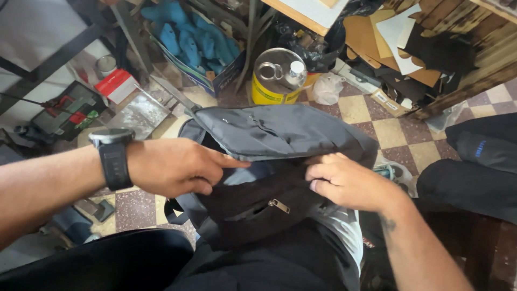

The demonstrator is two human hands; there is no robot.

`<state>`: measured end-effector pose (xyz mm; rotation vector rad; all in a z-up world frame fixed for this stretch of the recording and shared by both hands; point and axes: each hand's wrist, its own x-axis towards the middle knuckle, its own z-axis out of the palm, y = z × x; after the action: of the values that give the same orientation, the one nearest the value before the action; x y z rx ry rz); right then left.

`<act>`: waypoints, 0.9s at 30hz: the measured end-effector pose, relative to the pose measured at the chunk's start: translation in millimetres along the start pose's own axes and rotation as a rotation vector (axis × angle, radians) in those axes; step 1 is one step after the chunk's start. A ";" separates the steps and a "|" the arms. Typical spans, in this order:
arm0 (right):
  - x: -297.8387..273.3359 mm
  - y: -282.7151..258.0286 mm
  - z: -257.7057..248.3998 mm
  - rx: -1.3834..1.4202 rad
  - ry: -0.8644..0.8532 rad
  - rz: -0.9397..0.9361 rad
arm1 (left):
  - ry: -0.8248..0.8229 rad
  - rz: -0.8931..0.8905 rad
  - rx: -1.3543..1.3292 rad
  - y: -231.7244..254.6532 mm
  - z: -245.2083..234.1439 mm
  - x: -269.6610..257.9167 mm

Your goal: The person uses pliers to remove a broken zipper pull from a black backpack. They then thread a new zipper pull onto the zipper track and attach it to the bag's zipper slider, completing the repair.

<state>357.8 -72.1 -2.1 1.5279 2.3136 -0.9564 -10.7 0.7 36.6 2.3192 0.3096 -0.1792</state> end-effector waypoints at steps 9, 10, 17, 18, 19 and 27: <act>-12.0 -39.5 -23.9 0.192 0.243 -0.199 | -0.014 -0.119 0.510 -46.4 -6.7 8.1; -9.2 -41.2 -18.4 0.168 0.306 -0.212 | 0.067 -0.015 0.334 -15.0 -11.1 17.5; -1.8 -60.8 17.1 0.117 0.570 -0.336 | 0.419 -0.328 0.093 23.2 59.0 114.2; -3.7 -60.4 16.9 0.116 0.568 -0.327 | 0.416 -0.320 0.088 20.8 61.4 113.6; -6.0 -59.3 16.2 0.113 0.578 -0.393 | 0.424 -0.335 0.097 18.6 63.4 113.9; -26.4 -7.7 13.2 -0.036 0.537 -0.291 | 0.518 -0.199 0.052 19.4 74.0 103.5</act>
<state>360.4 -101.9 4.1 1.6162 2.9691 -0.6012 91.6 -48.6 -24.2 2.3553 0.8021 0.3276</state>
